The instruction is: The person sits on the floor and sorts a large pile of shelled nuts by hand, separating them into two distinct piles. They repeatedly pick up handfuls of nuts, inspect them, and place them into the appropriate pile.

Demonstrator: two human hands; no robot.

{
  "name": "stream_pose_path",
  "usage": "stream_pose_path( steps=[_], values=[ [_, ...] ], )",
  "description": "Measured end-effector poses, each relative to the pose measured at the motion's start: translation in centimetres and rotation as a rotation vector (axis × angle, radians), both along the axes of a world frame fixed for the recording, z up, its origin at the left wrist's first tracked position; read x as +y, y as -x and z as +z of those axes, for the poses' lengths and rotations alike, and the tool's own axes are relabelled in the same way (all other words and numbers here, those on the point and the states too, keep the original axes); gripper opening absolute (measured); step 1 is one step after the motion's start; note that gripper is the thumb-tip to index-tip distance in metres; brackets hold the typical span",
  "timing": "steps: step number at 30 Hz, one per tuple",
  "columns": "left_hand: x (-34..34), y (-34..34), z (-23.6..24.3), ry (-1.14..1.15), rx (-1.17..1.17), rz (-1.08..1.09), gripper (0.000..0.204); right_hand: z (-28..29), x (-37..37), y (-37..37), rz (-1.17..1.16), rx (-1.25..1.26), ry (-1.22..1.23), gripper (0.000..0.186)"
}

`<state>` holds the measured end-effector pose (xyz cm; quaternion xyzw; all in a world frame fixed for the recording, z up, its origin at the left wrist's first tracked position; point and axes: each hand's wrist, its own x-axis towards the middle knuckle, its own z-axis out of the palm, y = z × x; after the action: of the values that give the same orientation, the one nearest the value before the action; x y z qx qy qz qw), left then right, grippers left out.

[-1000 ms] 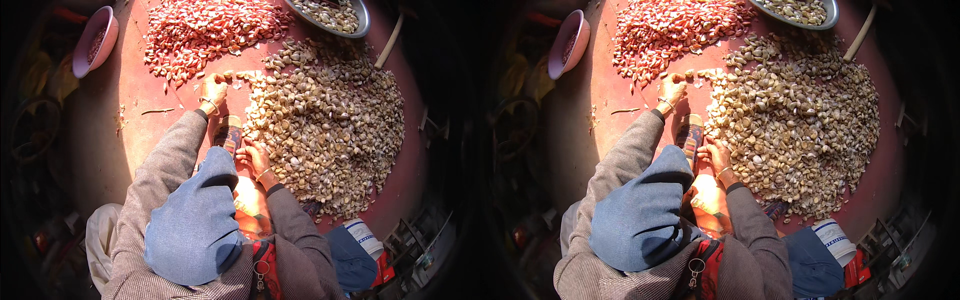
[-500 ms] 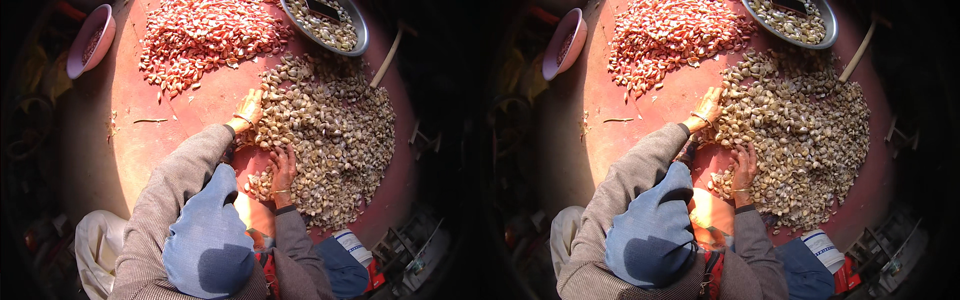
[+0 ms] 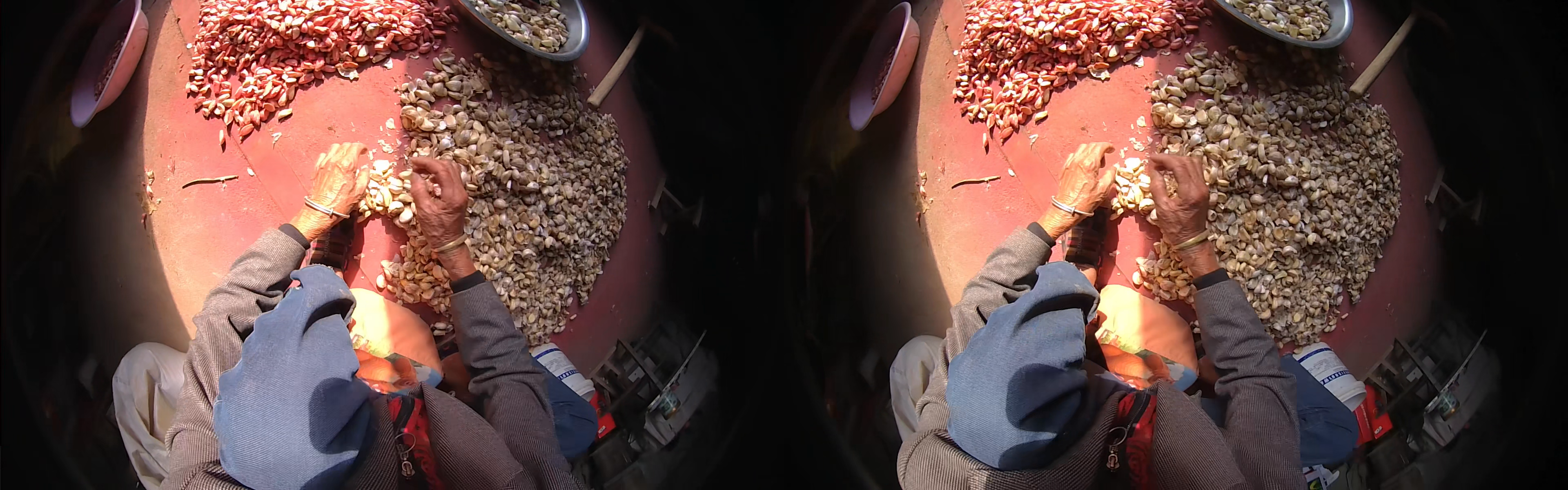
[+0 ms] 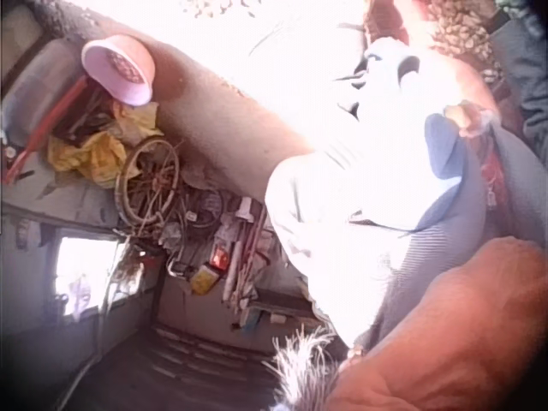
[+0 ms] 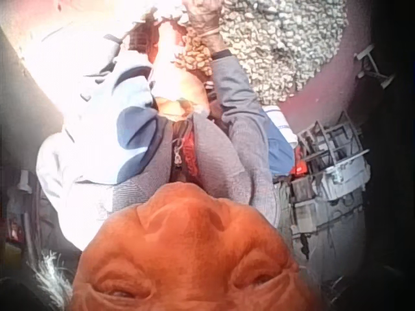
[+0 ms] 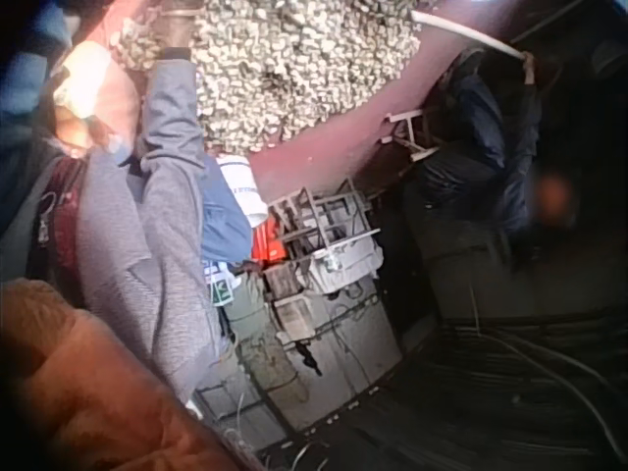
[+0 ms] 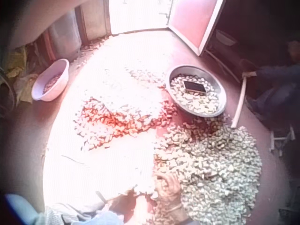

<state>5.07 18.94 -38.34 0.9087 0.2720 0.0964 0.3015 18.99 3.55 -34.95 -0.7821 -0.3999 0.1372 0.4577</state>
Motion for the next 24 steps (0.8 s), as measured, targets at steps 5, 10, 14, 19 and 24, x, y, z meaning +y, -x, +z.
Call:
stream_pose_path(
  steps=[5, 10, 14, 19, 24],
  values=[
    [-0.8, 2.8, -0.5, -0.012, 0.279, -0.110, 0.046, -5.0, 5.5, 2.2, 0.382, -0.359, 0.189, 0.048],
    [-2.9, 1.5, -1.6, -0.182, 0.188, -0.235, 0.050, -6.0, 0.0, -0.6, 0.427, -0.512, 0.425, 0.054],
    [-5.5, -0.1, -1.7, 0.220, 0.281, -0.472, 0.063, -4.1, -7.0, -4.7, 0.448, -0.533, 0.621, 0.050],
    [-8.5, -1.0, -1.9, 0.705, 0.054, -0.788, 0.076, -0.9, -14.6, -8.1, 0.510, -0.543, 0.776, 0.041],
    [-6.7, 1.0, -1.2, 0.538, -0.062, -0.554, 0.066, 4.6, -17.8, -10.9, 0.537, -0.373, 1.342, 0.033]
  ],
)
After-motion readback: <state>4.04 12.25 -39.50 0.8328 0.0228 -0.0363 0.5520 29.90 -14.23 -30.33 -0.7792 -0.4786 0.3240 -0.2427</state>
